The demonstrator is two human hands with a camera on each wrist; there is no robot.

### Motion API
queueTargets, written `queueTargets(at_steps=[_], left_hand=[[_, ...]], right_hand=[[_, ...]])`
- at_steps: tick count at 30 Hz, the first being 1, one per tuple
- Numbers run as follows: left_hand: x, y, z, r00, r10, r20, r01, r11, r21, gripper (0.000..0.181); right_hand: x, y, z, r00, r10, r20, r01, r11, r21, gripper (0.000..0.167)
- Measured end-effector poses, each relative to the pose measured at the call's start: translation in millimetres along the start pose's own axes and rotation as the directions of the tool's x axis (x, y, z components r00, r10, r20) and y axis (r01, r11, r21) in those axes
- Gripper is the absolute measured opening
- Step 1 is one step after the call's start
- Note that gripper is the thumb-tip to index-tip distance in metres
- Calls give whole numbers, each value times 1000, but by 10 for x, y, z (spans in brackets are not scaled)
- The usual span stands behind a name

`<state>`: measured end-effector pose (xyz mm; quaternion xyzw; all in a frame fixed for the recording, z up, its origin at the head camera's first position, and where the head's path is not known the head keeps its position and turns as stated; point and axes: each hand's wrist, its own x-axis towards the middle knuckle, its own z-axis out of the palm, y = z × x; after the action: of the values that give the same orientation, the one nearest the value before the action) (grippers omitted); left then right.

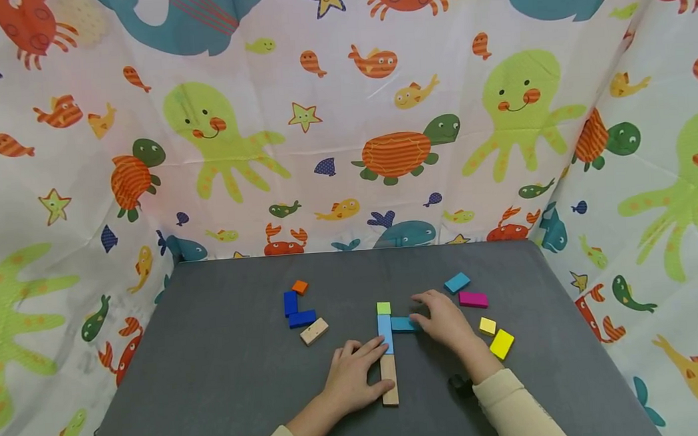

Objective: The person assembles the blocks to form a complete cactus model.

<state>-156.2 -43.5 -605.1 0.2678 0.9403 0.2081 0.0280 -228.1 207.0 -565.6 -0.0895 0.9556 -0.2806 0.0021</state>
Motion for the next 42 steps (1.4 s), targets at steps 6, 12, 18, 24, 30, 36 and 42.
queueTargets(at_steps=[6,12,18,24,30,36,42], left_hand=[[-3,-6,4,1000,-1,2,1,1000,-5,70],[-14,-11,11,1000,3,-2,-3,1000,-13,71],[-27,-19,22,1000,7,-11,-7,1000,-20,70],[-24,-29,39,1000,5,-9,-5,1000,-19,71],[-15,-29,38,1000,9,-19,-10,1000,-24,71],[-8,-19,23,1000,4,-14,-5,999,-33,71],[3,-12,17,1000,-3,-8,2,999,-42,71]], right_hand=[[44,167,-160,992,77,-101,-72,996,49,50],[38,313,-250,981,137,-137,-131,990,52,52],[23,410,-302,949,236,-207,-238,971,16,56],[34,513,-296,880,385,-277,-387,921,50,72],[43,548,-270,809,536,-240,-546,837,30,85],[60,572,-238,793,576,-196,-600,794,-93,91],[80,580,-246,790,580,-199,-606,789,-102,87]])
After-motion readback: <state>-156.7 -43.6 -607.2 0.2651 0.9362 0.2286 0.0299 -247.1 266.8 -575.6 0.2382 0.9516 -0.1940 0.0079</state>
